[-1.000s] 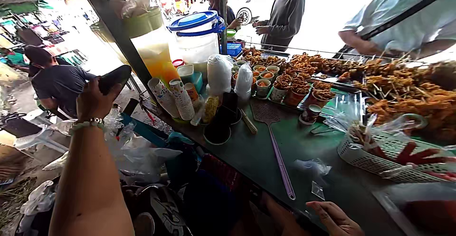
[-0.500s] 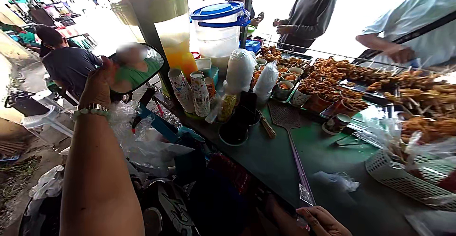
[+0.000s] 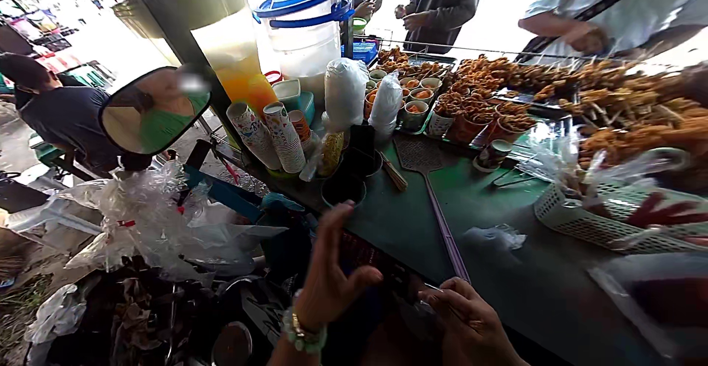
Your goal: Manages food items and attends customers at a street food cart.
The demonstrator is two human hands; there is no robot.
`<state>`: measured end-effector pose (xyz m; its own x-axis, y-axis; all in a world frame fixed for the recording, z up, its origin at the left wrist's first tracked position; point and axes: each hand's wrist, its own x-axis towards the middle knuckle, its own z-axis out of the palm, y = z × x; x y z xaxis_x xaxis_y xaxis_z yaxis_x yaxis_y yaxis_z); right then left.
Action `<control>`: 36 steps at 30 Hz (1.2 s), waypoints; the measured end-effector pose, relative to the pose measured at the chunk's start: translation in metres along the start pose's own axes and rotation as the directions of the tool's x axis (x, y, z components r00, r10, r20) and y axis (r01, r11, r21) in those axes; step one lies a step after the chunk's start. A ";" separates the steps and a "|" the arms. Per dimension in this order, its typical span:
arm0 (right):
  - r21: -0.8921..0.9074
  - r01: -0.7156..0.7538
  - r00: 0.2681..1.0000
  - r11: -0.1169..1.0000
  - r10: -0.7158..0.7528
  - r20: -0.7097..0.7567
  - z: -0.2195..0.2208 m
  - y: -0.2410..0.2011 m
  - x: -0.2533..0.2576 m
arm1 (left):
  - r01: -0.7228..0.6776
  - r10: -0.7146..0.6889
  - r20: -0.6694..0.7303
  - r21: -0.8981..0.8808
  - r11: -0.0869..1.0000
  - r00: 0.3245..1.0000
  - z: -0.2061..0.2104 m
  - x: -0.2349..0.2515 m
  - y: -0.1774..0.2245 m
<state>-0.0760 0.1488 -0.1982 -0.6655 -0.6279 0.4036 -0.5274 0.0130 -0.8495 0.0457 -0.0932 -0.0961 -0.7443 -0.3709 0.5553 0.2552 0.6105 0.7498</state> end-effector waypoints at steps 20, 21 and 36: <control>0.665 -0.197 0.795 0.720 0.515 -0.322 -0.089 -0.019 -0.012 | 0.502 -0.461 0.209 -0.238 0.832 0.863 0.125 -0.061 0.010; 0.666 -0.185 0.790 0.722 0.513 -0.336 -0.093 -0.019 -0.012 | 0.455 -0.433 0.162 -0.139 0.879 0.887 0.128 -0.060 0.014; 0.125 -0.218 0.925 0.968 0.164 0.344 -0.105 -0.023 -0.043 | -0.148 0.142 0.428 -0.019 0.989 0.893 0.164 -0.066 0.049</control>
<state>-0.0908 0.2572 -0.1600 -0.5205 -0.8458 0.1167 -0.2990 0.0525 -0.9528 0.0058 0.0760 -0.1549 -0.8923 0.0546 0.4480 0.3739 0.6453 0.6661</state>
